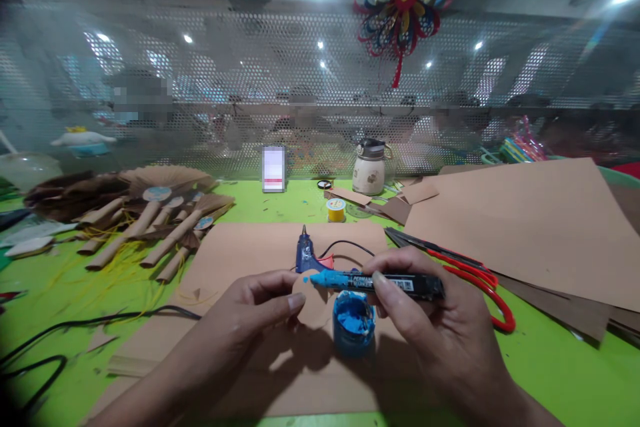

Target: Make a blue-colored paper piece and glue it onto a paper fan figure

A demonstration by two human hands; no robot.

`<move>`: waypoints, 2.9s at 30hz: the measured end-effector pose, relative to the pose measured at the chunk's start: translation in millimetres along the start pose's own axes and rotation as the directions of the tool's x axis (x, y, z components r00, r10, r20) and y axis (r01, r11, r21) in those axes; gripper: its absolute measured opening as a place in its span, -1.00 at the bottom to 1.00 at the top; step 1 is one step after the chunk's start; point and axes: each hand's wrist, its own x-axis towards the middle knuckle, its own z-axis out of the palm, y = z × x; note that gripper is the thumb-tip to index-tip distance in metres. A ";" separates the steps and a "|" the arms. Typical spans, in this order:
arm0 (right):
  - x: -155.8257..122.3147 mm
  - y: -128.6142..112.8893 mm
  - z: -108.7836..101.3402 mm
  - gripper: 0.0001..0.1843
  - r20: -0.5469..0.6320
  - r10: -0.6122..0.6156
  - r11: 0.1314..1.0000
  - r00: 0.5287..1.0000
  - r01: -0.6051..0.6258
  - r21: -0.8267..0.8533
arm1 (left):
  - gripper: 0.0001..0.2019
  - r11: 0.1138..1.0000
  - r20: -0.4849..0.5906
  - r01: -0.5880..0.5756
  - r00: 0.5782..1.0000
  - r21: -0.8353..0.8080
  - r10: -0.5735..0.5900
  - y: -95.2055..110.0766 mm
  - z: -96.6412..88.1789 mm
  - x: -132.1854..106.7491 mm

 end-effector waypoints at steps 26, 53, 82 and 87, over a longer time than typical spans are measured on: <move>-0.4 -0.9 -2.6 -0.91 0.036 -0.014 0.999 0.999 0.015 -0.041 | -0.81 1.000 0.010 -0.031 0.999 0.007 0.031 -2.8 -1.5 0.5; -0.1 4.1 -2.6 -0.92 -0.021 -0.062 0.998 0.998 0.062 -0.014 | -0.78 1.000 0.023 -0.005 1.000 -0.025 0.006 -3.5 -1.3 0.3; -2.4 -10.8 10.5 -0.72 -0.069 0.185 0.954 0.980 -0.162 0.253 | -0.77 0.999 0.000 -0.051 0.999 -0.007 0.051 0.6 4.3 -2.0; -2.5 -7.5 10.0 -0.73 -0.098 0.181 0.950 0.979 -0.149 0.273 | -0.76 0.996 -0.001 -0.074 0.997 0.039 0.074 0.8 3.6 -2.1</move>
